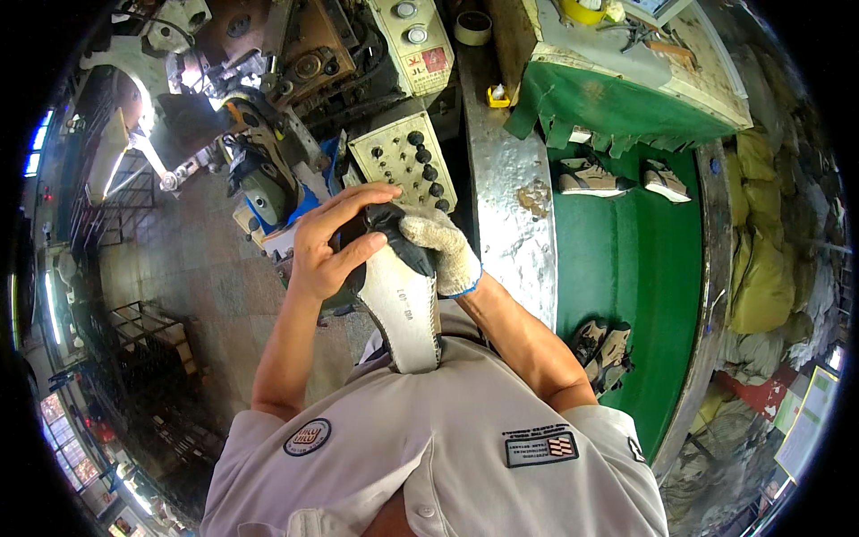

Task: The person picks a shoe from a conveyor belt, fits it onto a machine mold to shape the upper, operates the machine controls, and then places the shoe back onto the conveyor.

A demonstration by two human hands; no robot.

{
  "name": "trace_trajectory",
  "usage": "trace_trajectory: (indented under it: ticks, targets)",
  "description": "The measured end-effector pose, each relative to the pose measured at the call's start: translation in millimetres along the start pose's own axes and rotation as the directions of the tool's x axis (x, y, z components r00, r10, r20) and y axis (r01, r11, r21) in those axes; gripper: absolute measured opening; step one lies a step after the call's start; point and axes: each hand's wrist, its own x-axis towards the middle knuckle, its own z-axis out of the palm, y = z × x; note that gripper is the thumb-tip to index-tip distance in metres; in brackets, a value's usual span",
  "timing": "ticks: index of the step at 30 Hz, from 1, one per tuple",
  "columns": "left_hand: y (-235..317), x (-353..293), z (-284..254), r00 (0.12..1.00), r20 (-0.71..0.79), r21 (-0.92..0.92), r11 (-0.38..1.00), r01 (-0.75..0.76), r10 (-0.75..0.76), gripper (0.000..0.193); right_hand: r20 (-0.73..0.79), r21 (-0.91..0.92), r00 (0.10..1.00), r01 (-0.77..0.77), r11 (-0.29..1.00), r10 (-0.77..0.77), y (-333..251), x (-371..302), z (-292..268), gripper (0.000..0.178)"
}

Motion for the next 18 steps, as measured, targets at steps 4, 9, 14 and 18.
trace_trajectory:
  ticks: [4,9,14,18]
  targets:
    - [3.5,-4.3,4.7,0.997,-0.041,0.104,0.993,-0.061,0.065,0.036,-0.027,0.114,1.0,0.014,0.993,-0.011,0.6,5.9,-5.4,0.052]
    - [3.9,-13.3,10.3,0.98,-0.034,0.322,0.93,-0.175,0.196,0.033,0.037,0.17,0.999,-0.031,0.985,0.025,-6.4,22.3,-7.7,0.043]
    - [3.3,-24.0,8.1,0.975,-0.061,0.393,0.903,-0.173,0.213,0.038,-0.016,0.083,0.998,-0.064,0.994,0.065,-14.0,32.2,10.6,0.039]
    - [5.4,-28.9,7.6,0.952,-0.148,0.439,0.881,-0.179,0.267,0.037,0.025,-0.148,0.996,-0.082,0.986,0.086,-22.4,40.7,16.5,0.037]
